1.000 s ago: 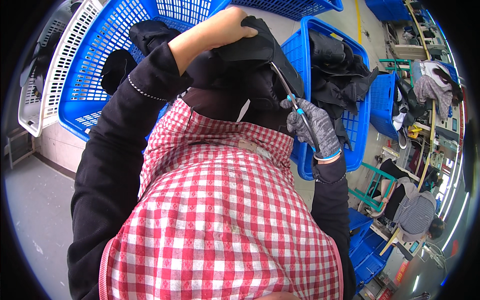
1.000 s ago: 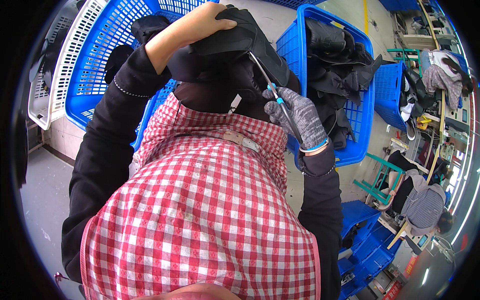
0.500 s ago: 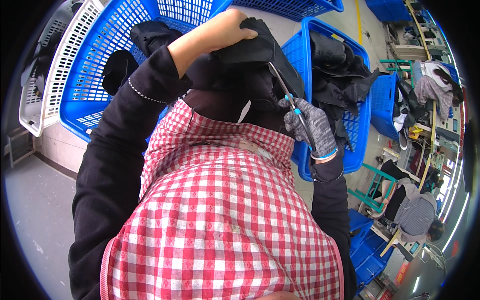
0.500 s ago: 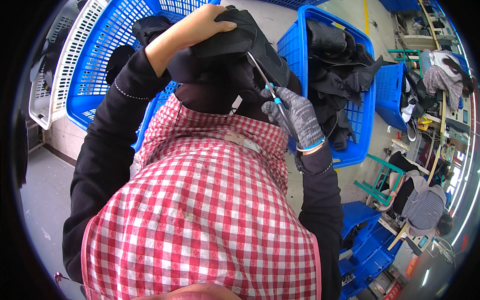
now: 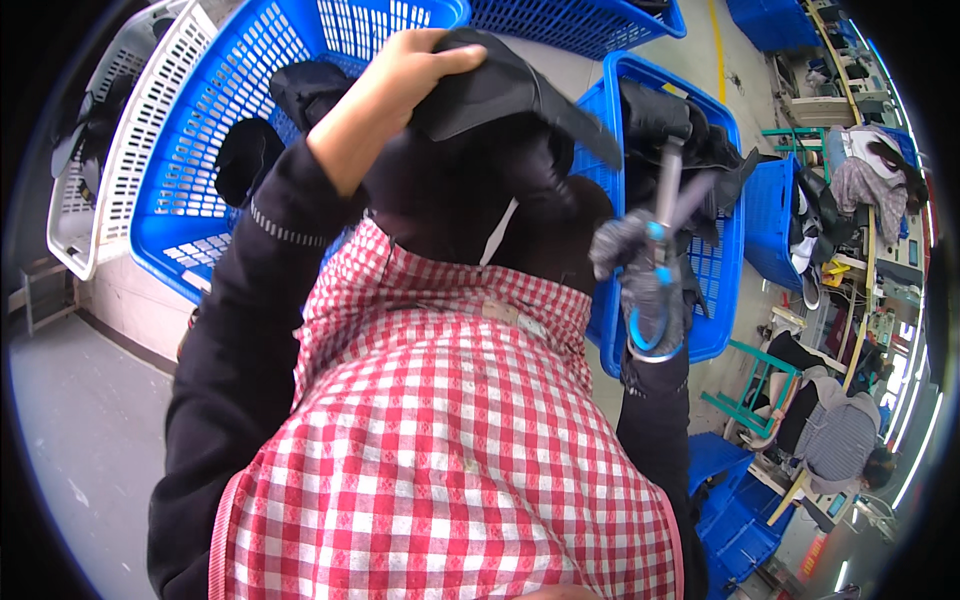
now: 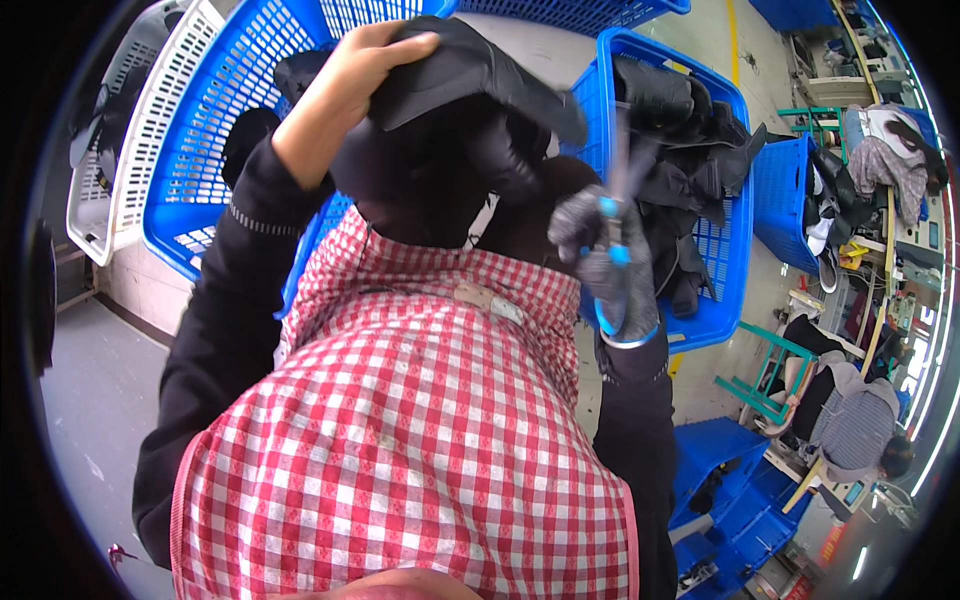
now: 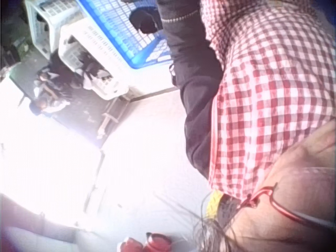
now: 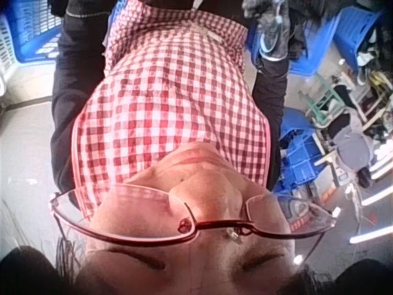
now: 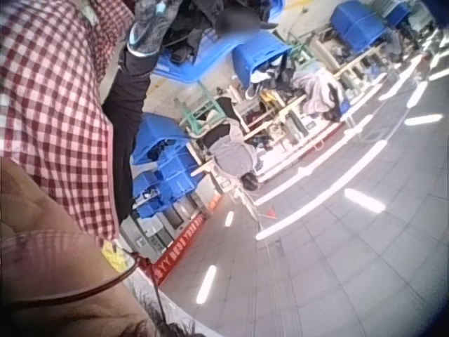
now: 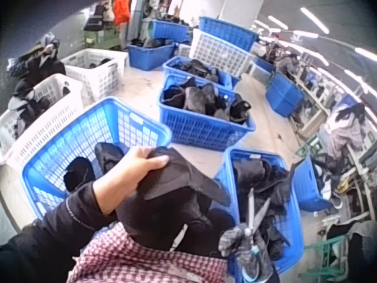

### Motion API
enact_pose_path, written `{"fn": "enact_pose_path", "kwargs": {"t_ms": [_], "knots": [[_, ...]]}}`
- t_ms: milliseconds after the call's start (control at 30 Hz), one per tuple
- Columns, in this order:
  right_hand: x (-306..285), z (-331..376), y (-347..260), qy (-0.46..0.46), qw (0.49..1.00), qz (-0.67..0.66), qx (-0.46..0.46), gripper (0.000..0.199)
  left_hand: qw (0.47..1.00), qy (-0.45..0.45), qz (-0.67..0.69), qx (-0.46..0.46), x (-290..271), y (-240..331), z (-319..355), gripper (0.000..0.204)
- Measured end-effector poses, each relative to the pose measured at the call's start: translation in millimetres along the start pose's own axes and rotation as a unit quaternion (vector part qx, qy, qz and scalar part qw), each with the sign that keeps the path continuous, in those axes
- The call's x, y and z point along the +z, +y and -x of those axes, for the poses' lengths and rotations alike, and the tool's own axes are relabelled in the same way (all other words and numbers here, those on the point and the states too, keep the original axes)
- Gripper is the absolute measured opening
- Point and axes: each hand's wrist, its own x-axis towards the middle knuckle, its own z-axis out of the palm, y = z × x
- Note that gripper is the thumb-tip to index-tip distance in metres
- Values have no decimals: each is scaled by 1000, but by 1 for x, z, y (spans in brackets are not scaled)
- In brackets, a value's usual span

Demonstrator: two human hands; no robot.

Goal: The person repeatedly picks black fabric pieces from a blue basket and trims edges with scissors. They hold each piece with the left hand, cut with the right, and place the trimmed pieces back into the basket. The process continues with multiple pieces in a repetitive cycle.

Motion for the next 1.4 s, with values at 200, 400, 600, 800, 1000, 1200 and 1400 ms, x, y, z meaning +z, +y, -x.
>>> {"fn": "enact_pose_path", "kwargs": {"t_ms": [200, 400, 600, 800, 1000, 1200, 1400], "knots": [[11, -1, 26, 99, 918, -376, 82, 39, 907, -156, 390, 13, 29, -11, 28, 41], [-16, 6, 85, -89, 877, -460, 108, 56, 941, -169, 288, -54, 35, -99, 62, 56], [5, 27, 80, -126, 903, 383, -145, 50, 933, -155, 310, -98, 3, -131, 94, 51], [40, 25, 46, -2, 983, 176, -43, 48, 928, -141, 332, -88, 36, -111, 99, 46], [33, 24, 50, 16, 987, 153, -39, 49, 934, -131, 326, -58, 62, -96, 89, 41], [10, 27, 58, 121, 952, 270, -77, 53, 969, -77, 233, -15, 61, -78, 49, 37], [-33, 26, 52, 297, 932, 206, -17, 66, 935, 165, -86, 303, 58, 17, 52, 13]]}}
